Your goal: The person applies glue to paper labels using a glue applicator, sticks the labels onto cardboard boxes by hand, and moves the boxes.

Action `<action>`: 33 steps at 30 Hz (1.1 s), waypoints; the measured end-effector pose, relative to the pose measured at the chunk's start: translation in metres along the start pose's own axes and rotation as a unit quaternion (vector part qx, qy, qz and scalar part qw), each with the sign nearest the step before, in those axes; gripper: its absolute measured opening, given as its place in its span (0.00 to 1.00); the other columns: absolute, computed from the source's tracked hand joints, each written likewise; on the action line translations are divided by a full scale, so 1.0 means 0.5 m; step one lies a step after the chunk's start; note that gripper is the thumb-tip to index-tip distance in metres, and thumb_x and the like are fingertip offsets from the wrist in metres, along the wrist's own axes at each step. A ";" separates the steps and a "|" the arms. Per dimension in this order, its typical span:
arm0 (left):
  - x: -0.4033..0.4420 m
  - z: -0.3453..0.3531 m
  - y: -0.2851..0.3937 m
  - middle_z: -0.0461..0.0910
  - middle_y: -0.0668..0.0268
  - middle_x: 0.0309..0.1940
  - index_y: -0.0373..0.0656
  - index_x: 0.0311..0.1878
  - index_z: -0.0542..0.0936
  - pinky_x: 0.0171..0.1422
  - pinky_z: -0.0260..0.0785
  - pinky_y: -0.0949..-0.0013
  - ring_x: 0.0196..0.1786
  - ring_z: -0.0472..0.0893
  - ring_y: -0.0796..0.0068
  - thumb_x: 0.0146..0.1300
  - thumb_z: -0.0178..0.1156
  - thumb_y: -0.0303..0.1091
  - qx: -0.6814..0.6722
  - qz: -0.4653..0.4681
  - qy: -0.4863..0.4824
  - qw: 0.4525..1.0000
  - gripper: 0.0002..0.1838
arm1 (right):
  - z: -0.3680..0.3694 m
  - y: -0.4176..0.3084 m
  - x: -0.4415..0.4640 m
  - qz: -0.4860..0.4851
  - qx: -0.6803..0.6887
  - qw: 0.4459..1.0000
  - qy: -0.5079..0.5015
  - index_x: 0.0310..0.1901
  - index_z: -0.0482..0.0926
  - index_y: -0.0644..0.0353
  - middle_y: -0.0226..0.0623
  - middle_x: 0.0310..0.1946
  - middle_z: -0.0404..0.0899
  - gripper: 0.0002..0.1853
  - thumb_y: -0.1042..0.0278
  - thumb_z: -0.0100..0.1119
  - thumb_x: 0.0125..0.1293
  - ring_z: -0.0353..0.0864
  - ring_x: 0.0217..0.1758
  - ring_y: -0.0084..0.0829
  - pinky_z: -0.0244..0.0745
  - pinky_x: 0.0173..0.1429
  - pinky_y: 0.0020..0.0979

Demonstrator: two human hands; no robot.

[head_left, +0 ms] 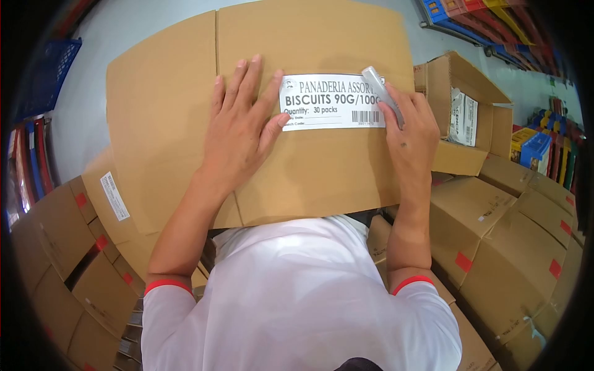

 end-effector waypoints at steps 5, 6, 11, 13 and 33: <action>0.003 -0.021 -0.039 0.59 0.47 0.83 0.40 0.79 0.69 0.87 0.47 0.45 0.85 0.57 0.44 0.83 0.50 0.44 -0.225 -0.024 0.113 0.967 0.29 | 0.027 -0.065 0.003 -0.040 -0.012 0.999 0.010 0.56 0.88 0.59 0.37 0.35 0.79 0.16 0.69 0.71 0.68 0.81 0.37 0.41 0.77 0.41 0.40; 0.005 -0.025 -0.048 0.60 0.46 0.82 0.38 0.79 0.69 0.87 0.48 0.47 0.85 0.57 0.44 0.83 0.48 0.43 -0.282 -0.033 0.134 0.949 0.28 | 0.043 -0.102 0.004 -0.071 -0.009 0.997 0.000 0.56 0.88 0.60 0.38 0.34 0.79 0.16 0.69 0.71 0.69 0.80 0.35 0.40 0.75 0.37 0.39; 0.009 -0.027 -0.066 0.61 0.46 0.82 0.37 0.79 0.70 0.87 0.49 0.49 0.86 0.56 0.45 0.85 0.43 0.43 -0.315 -0.045 0.159 0.935 0.28 | 0.151 -0.284 -0.004 -0.161 0.067 0.983 -0.061 0.55 0.86 0.64 0.40 0.33 0.77 0.16 0.68 0.69 0.68 0.80 0.34 0.42 0.79 0.38 0.42; 0.005 -0.032 -0.071 0.61 0.46 0.82 0.37 0.79 0.70 0.87 0.49 0.48 0.86 0.55 0.45 0.85 0.42 0.44 -0.318 -0.047 0.157 0.934 0.28 | 0.168 -0.307 -0.005 -0.166 0.112 0.974 -0.101 0.54 0.85 0.63 0.40 0.36 0.79 0.16 0.69 0.69 0.67 0.83 0.37 0.42 0.81 0.41 0.42; -0.125 -0.015 0.021 0.53 0.51 0.86 0.60 0.82 0.68 0.88 0.40 0.38 0.88 0.51 0.46 0.80 0.49 0.57 0.063 0.082 -0.153 0.983 0.32 | 0.036 -0.079 -0.032 -0.009 0.119 0.988 -0.094 0.54 0.84 0.62 0.44 0.37 0.82 0.17 0.70 0.72 0.64 0.85 0.37 0.43 0.81 0.41 0.40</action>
Point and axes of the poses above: each hand's wrist, its own x-axis towards the middle knuckle, its own z-axis out of the palm, y = z × x, the point moved 7 cm from there along x, towards the middle knuckle
